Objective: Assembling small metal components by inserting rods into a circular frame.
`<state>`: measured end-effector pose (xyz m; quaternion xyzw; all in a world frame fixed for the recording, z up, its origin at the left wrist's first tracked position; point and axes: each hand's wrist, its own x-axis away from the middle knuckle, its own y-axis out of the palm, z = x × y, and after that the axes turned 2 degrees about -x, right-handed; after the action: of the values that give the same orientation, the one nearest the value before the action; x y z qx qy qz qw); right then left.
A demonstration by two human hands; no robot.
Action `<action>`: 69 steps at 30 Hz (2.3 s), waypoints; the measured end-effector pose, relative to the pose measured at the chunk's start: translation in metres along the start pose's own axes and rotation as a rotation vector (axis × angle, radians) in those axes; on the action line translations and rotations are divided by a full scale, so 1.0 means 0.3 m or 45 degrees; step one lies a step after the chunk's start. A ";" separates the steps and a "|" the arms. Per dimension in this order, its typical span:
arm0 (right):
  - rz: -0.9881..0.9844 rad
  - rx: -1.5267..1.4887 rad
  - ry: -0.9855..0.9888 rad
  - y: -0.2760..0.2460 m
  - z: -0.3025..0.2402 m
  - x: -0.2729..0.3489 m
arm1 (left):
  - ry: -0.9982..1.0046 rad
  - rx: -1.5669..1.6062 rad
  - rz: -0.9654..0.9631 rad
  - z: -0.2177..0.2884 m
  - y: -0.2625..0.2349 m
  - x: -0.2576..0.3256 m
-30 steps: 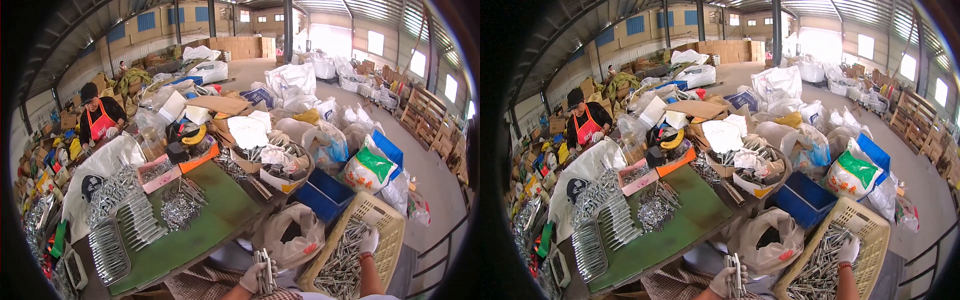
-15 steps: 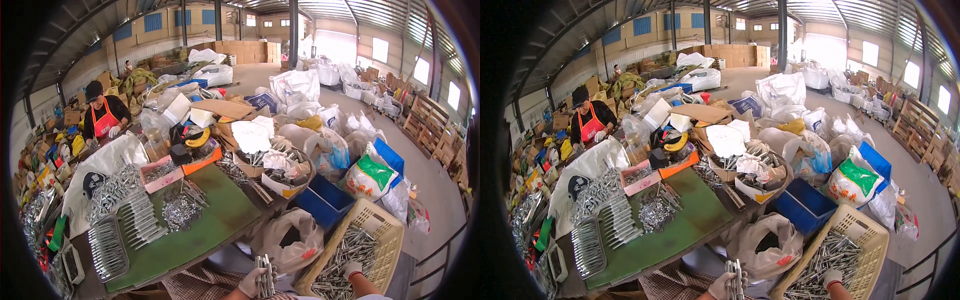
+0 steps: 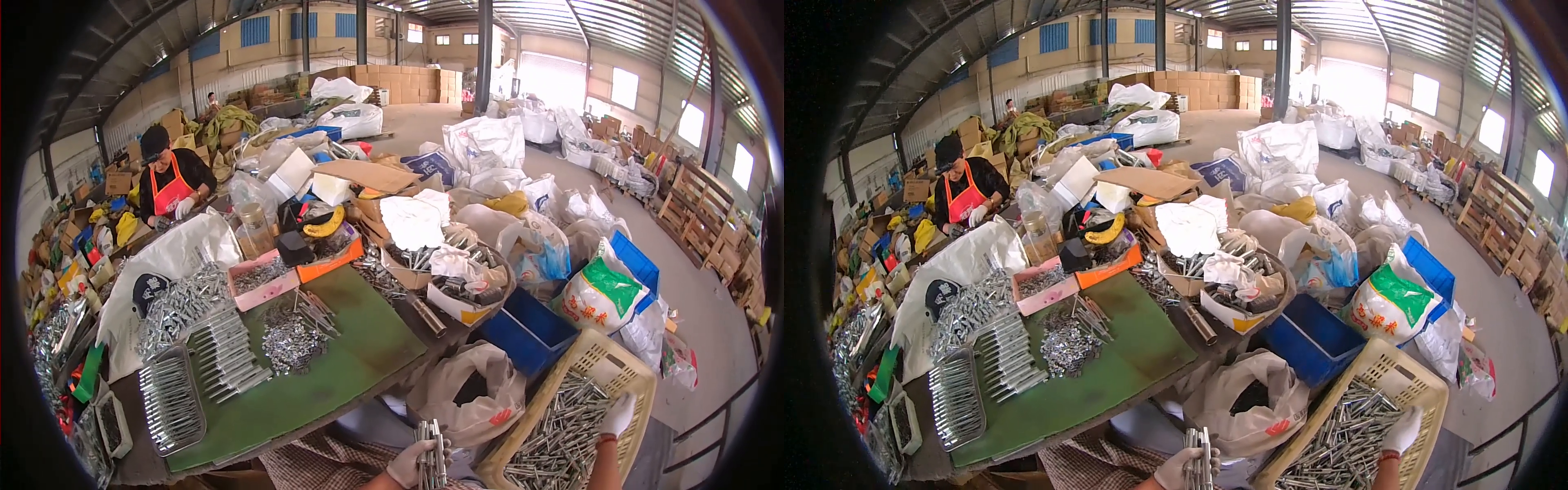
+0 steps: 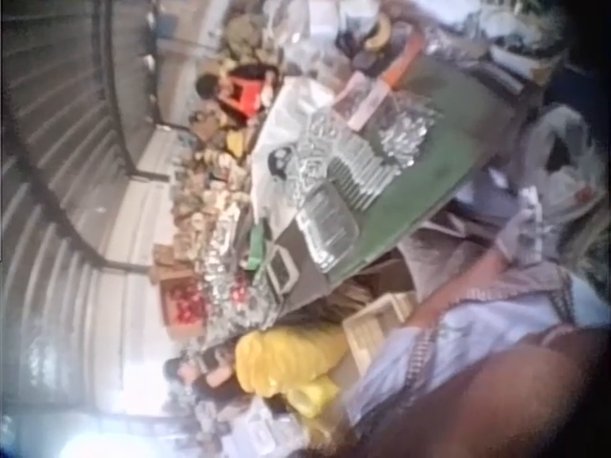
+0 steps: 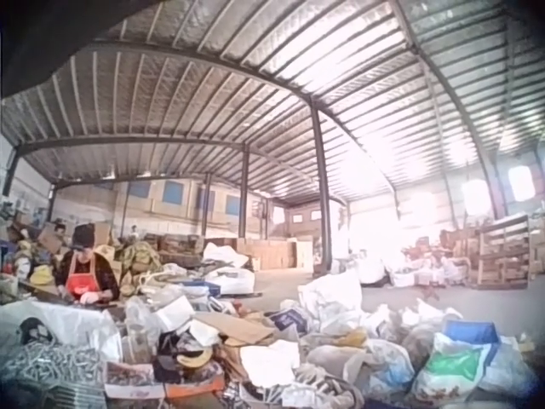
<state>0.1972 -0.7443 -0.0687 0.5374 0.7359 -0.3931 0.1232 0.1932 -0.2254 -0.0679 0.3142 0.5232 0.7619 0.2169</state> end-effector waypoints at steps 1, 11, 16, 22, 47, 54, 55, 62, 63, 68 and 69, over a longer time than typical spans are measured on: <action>0.073 -0.001 -0.011 -0.025 -0.106 -0.053 | 0.001 0.014 0.017 -0.005 0.007 0.004; -1.670 -0.745 -0.422 0.024 -1.214 0.328 | 0.069 -0.230 0.020 -0.020 0.013 -0.009; -1.646 -0.519 -0.792 0.093 -1.326 0.570 | 0.255 -0.045 -0.113 -0.007 0.055 0.042; -1.638 -0.910 -1.053 0.098 -1.484 0.602 | 0.802 -0.560 0.148 0.117 0.209 0.167; -1.994 -1.721 0.159 0.155 -2.064 1.054 | 1.417 -2.076 1.526 0.612 0.197 0.649; -2.069 -1.716 -1.346 0.250 -2.169 0.878 | 1.693 -0.554 0.785 0.457 0.056 0.740; -1.718 -1.490 -1.517 0.301 -2.191 0.874 | 1.684 -0.638 0.911 0.442 0.083 0.775; -1.468 -1.101 -2.014 0.423 -2.207 1.021 | 1.645 0.431 0.072 0.399 0.041 0.842; -1.483 -1.094 -2.047 0.432 -2.203 1.035 | 1.924 -0.194 0.722 0.422 0.087 0.831; -1.465 -1.117 -2.098 0.407 -2.211 1.084 | 1.979 -0.965 1.276 0.429 0.044 0.833; -1.454 -1.087 -2.123 0.392 -2.218 1.096 | 1.957 -1.112 1.282 0.436 0.044 0.852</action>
<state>0.3333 -0.0297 0.1199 -0.4040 0.6376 -0.3451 0.5579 0.1044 0.0249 0.0420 -0.1835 0.0039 0.8849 -0.4282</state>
